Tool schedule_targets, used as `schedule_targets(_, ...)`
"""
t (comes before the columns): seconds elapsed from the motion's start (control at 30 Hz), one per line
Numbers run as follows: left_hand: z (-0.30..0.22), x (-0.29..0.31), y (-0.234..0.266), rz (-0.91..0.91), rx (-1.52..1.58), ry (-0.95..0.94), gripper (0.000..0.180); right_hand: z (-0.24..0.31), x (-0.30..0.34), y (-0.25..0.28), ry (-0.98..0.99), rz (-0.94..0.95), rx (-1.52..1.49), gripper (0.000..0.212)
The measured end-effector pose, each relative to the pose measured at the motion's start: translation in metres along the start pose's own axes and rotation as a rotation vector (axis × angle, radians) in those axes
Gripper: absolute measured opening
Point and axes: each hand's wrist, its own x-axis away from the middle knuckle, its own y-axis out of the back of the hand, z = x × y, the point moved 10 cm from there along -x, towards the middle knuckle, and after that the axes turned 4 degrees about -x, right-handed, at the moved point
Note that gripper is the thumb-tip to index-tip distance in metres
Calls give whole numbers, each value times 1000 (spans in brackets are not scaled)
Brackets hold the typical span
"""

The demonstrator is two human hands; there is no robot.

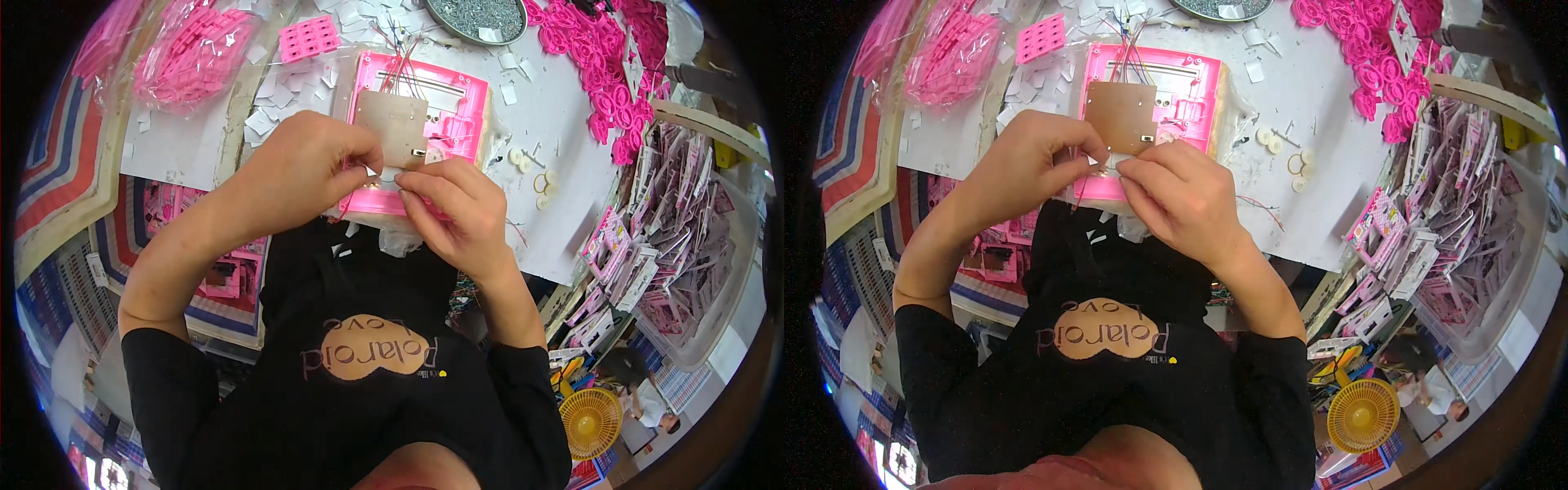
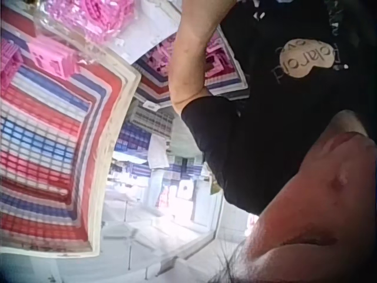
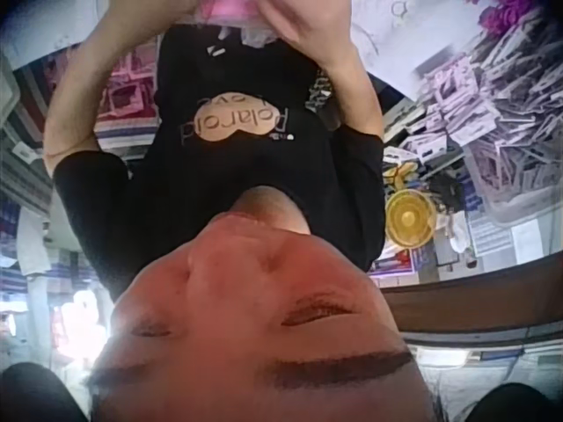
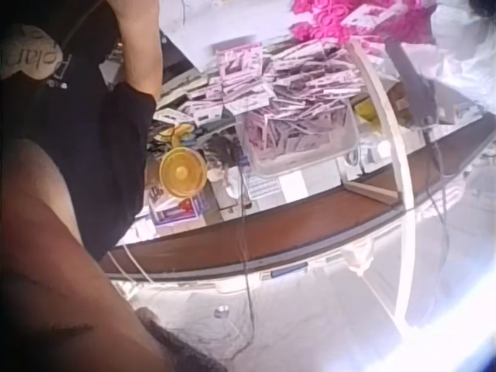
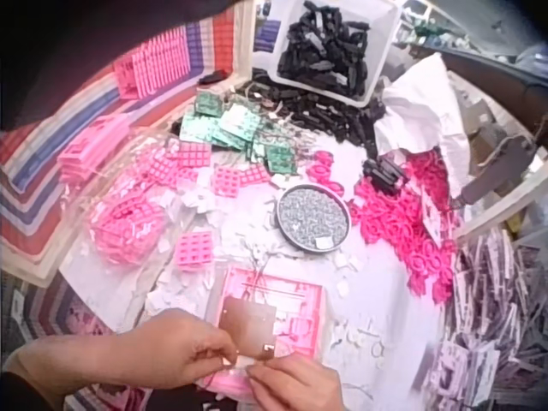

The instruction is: Assembling internal electronic components and the outer shell of a toy cash register.

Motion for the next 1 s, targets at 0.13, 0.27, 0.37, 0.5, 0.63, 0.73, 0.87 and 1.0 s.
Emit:
schedule_targets(0.13, -10, 6, 0, -121, -30, -107, 11, 2, 3, -1, 11, 7, -5, 17)
schedule_targets(0.27, -13, 11, -4, -197, -147, -126, 12, 5, 5, -6, 27, 23, 14, 16)
schedule_targets(0.37, -13, 13, -8, -248, -224, -142, 13, 5, 10, -16, 47, 62, 42, 16)
schedule_targets(0.5, -9, 14, -9, -273, -225, -131, 13, 9, 11, -28, 48, 133, 124, 17)
schedule_targets(0.63, -6, 15, -10, -276, -204, -117, 14, 9, 8, -32, 31, 168, 159, 20)
schedule_targets(0.73, -5, 15, -10, -291, -194, -109, 14, 11, 6, -33, 18, 186, 175, 22)
schedule_targets(0.87, -4, 15, -10, -289, -198, -97, 14, 10, 5, -39, -23, 258, 238, 25)
schedule_targets(1.0, 0, 16, 31, -552, -238, -111, 19, 13, 5, -42, -8, 288, 255, 26)
